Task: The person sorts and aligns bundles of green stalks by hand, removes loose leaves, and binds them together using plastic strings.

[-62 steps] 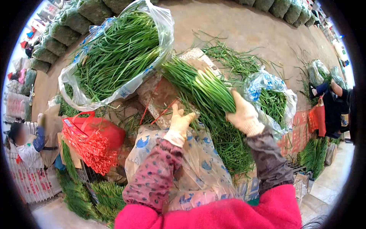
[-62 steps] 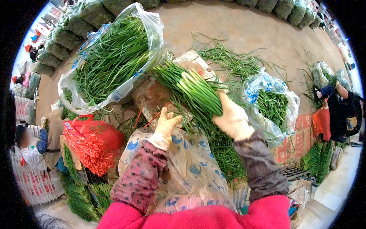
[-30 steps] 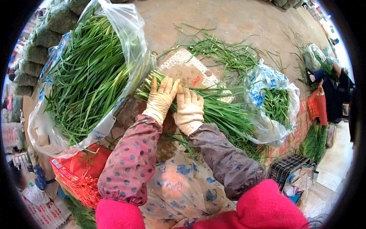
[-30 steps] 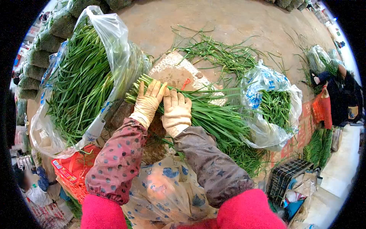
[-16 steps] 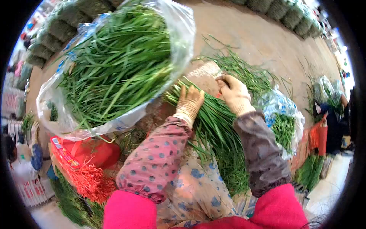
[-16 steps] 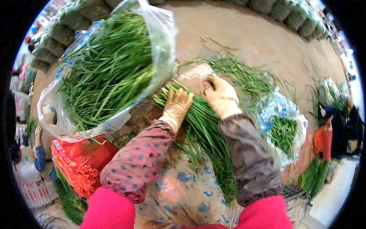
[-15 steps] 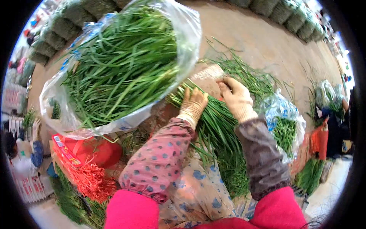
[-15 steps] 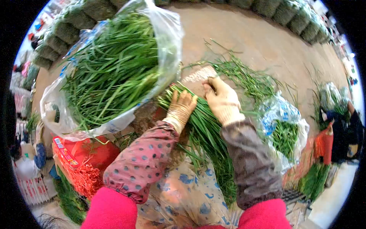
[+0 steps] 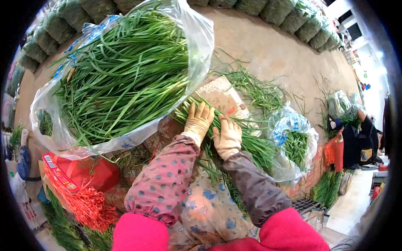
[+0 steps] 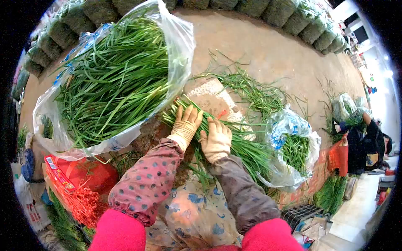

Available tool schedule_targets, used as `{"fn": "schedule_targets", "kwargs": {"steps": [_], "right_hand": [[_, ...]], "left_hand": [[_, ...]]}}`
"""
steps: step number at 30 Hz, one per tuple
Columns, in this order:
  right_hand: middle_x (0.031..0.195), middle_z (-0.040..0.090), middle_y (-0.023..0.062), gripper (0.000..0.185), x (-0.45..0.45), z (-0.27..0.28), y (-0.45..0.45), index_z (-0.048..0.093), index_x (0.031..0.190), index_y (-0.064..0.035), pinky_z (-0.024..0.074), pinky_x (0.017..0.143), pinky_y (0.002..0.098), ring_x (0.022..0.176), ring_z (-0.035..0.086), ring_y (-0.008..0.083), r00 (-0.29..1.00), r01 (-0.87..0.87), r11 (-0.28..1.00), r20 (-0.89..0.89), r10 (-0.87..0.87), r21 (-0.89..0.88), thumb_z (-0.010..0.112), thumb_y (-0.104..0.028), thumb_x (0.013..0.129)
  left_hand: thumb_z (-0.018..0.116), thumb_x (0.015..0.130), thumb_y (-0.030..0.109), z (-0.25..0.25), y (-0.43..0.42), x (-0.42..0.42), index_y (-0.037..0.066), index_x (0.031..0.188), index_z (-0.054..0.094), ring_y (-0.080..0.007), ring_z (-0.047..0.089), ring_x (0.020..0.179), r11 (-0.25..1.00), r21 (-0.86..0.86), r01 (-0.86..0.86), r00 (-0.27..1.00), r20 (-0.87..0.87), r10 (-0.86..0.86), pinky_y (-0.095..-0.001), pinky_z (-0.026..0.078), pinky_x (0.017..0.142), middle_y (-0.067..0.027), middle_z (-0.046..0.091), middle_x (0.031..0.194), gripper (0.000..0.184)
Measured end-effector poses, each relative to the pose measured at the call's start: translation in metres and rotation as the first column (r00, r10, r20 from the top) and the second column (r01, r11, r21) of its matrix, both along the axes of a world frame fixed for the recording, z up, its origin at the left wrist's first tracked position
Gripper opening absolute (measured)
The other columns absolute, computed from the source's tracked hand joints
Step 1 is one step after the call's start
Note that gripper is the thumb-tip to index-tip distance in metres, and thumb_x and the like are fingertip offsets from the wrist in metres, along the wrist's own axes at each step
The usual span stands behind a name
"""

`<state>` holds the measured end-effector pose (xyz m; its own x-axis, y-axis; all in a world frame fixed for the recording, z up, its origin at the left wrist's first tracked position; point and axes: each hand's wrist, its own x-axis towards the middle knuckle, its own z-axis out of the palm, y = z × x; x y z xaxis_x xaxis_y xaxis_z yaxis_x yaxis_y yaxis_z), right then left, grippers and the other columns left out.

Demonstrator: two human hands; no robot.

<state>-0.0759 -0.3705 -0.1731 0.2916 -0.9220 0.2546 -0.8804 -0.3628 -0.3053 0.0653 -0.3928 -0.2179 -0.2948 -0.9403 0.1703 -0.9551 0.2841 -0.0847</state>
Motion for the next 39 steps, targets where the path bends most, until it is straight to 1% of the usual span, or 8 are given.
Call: {"fn": "schedule_targets", "kwargs": {"steps": [3,4,7,13,15,31,36,39], "right_hand": [[0.112,0.059,0.0201,0.046,-0.01,0.046,-0.018,0.053,0.122,-0.0071,0.0423,0.091,0.0433,0.106,0.055,0.0359,0.997,-0.073,0.907,0.015,0.074,0.414,0.06,-0.03,0.083],[0.101,0.063,0.0198,0.035,-0.02,0.044,-0.027,0.059,0.111,-0.0074,0.0465,0.084,0.0416,0.097,0.06,0.036,0.963,-0.084,0.939,0.269,-0.009,0.333,0.06,-0.028,0.083],[0.095,0.066,0.0165,0.027,-0.04,0.067,-0.07,0.065,0.105,-0.0071,0.0483,0.082,0.0359,0.093,0.063,0.0299,0.949,0.234,0.896,0.111,-0.294,0.377,0.055,-0.026,0.089],[0.101,0.066,0.02,0.046,-0.031,0.043,-0.117,0.068,0.105,-0.009,0.0475,0.087,0.0402,0.099,0.062,0.0343,0.883,0.428,0.634,-0.449,-0.14,0.644,0.052,-0.046,0.083],[0.1,0.066,0.0207,0.045,-0.035,-0.005,-0.133,0.068,0.105,-0.0077,0.0475,0.087,0.0412,0.098,0.063,0.0335,0.887,0.346,0.711,-0.461,-0.034,0.612,0.051,-0.044,0.084],[0.104,0.066,0.0182,0.044,0.018,0.003,-0.125,0.068,0.105,-0.0087,0.0507,0.085,0.0361,0.097,0.065,0.0299,0.967,0.181,0.705,0.005,-0.253,0.686,0.064,-0.035,0.071],[0.098,0.067,0.0192,0.039,0.049,0.018,-0.108,0.067,0.104,-0.0046,0.0506,0.084,0.0361,0.092,0.065,0.0327,0.887,0.28,0.697,0.101,-0.451,0.661,0.064,-0.03,0.074],[0.096,0.067,0.0189,0.036,0.039,-0.02,-0.089,0.066,0.103,-0.0037,0.05,0.083,0.0357,0.089,0.065,0.0322,0.724,0.291,0.81,0.437,-0.534,0.509,0.065,-0.028,0.076]], "left_hand": [[0.043,0.087,0.015,-0.007,0.001,0.003,0.014,0.136,0.039,-0.0277,0.034,0.13,0.998,-0.064,0.017,1.0,0.025,-0.016,-0.0556,0.014,0.111,-0.0101,0.045,0.132,0.049],[0.041,0.087,0.014,-0.004,0.0,0.003,0.013,0.136,0.038,-0.0281,0.035,0.13,1.0,-0.023,0.014,1.0,0.011,-0.013,-0.0565,0.015,0.111,-0.0104,0.045,0.132,0.049],[0.04,0.088,0.013,0.006,0.003,0.002,0.013,0.136,0.039,-0.0276,0.034,0.131,1.0,0.008,-0.004,1.0,0.004,0.004,-0.0563,0.015,0.111,-0.0101,0.045,0.133,0.048],[0.042,0.088,0.013,0.011,0.004,0.001,0.014,0.136,0.04,-0.0266,0.033,0.131,0.999,0.03,-0.015,0.999,0.04,0.014,-0.054,0.015,0.112,-0.0082,0.043,0.133,0.048],[0.042,0.088,0.013,0.007,0.004,0.003,0.014,0.136,0.04,-0.0262,0.033,0.131,1.0,0.015,-0.016,1.0,0.02,0.015,-0.0539,0.015,0.111,-0.0079,0.043,0.133,0.048],[0.047,0.084,0.014,0.001,0.005,0.002,0.013,0.132,0.044,-0.0266,0.033,0.129,0.994,-0.107,-0.015,0.999,0.048,0.02,-0.0536,0.019,0.11,-0.0077,0.045,0.13,0.048],[0.045,0.086,0.017,-0.005,-0.004,0.001,0.013,0.131,0.044,-0.0254,0.031,0.132,0.997,-0.067,-0.032,0.998,0.056,0.035,-0.0553,0.017,0.109,-0.0075,0.042,0.135,0.046],[0.049,0.085,0.019,0.003,-0.002,0.006,0.011,0.132,0.044,-0.0268,0.028,0.135,0.998,-0.026,0.05,0.994,0.103,-0.047,-0.0565,0.012,0.111,-0.008,0.041,0.137,0.047]]}}
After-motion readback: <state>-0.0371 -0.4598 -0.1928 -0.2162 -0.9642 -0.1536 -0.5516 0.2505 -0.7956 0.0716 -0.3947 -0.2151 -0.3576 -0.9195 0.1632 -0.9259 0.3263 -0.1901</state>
